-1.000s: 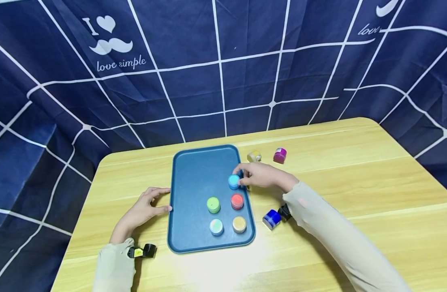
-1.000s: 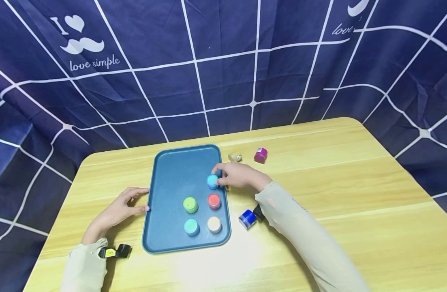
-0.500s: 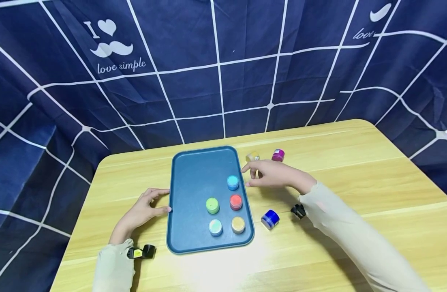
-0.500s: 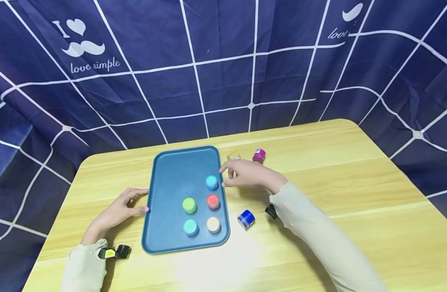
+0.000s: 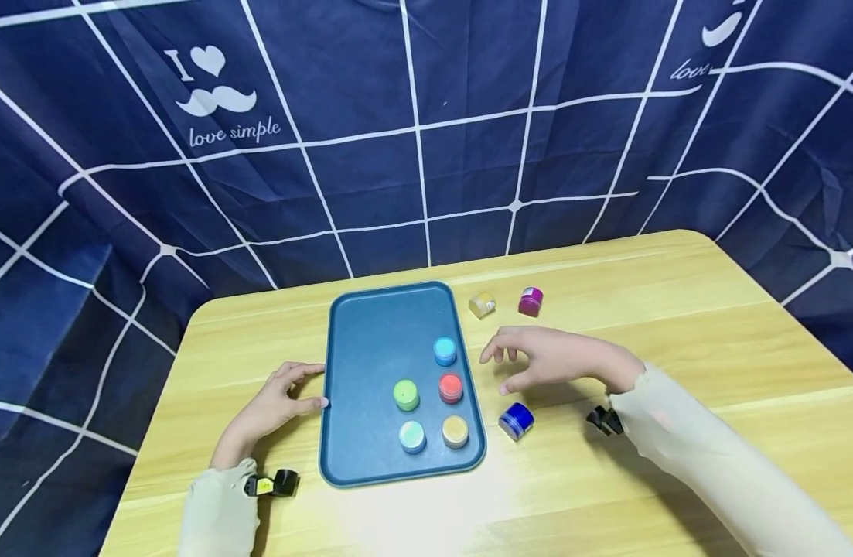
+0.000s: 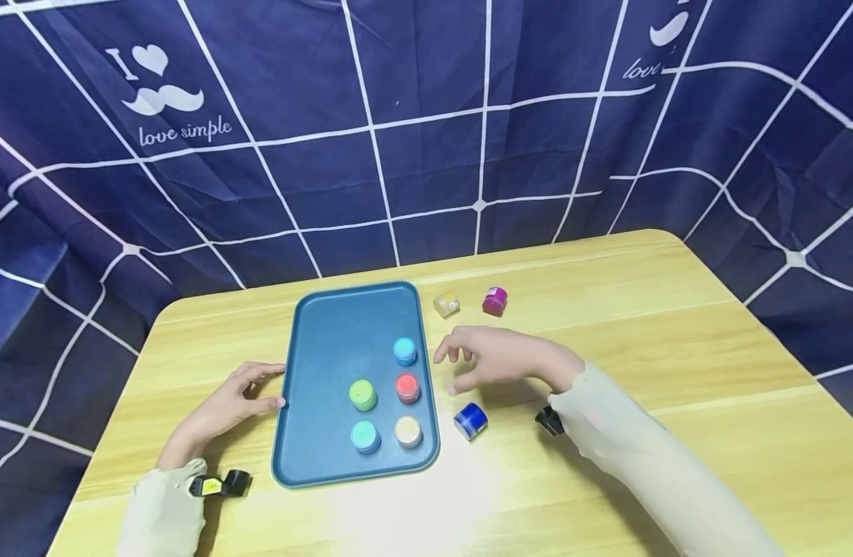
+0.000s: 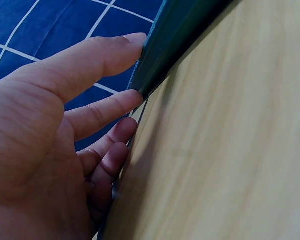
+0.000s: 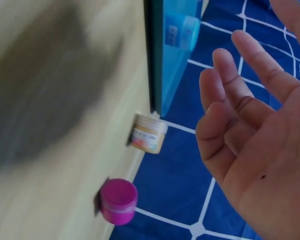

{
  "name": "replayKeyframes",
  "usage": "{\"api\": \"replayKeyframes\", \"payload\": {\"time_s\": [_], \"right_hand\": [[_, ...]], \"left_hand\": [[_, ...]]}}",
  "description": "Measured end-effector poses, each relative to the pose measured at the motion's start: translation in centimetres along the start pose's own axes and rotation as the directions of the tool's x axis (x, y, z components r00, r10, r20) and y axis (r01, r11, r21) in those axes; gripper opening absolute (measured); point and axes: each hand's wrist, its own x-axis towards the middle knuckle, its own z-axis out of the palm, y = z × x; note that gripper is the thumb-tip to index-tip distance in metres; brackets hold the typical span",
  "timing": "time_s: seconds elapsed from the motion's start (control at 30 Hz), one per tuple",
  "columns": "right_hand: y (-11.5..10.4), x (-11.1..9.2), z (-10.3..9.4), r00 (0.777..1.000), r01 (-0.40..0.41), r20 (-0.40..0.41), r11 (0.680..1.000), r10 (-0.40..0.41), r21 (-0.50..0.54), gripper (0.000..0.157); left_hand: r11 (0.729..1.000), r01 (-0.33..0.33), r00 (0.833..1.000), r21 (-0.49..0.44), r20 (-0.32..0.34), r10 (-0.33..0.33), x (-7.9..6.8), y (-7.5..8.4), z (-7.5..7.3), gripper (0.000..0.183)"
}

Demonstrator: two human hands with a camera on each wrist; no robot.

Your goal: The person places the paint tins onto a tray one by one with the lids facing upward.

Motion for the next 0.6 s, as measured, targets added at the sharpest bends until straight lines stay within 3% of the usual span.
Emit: {"api": "replayKeyframes", "payload": {"time_s": [0.33,0.6], "right_hand": [[0.5,-1.5,1.9,0.994,0.096,0.045,0.995,-0.096,0.017,0.045],[0.7,-2.3,2.9,0.994,0.079,0.080,0.997,-0.078,-0.017,0.048]], "left_hand": [[1.000,0.007,1.000,-0.014,0.001,-0.007,0.1,0.0,0.1,0.065],[1.000,0.007,1.000,-0.011,0.007,-0.007,0.1,-0.1,0.1,0.065]]}}
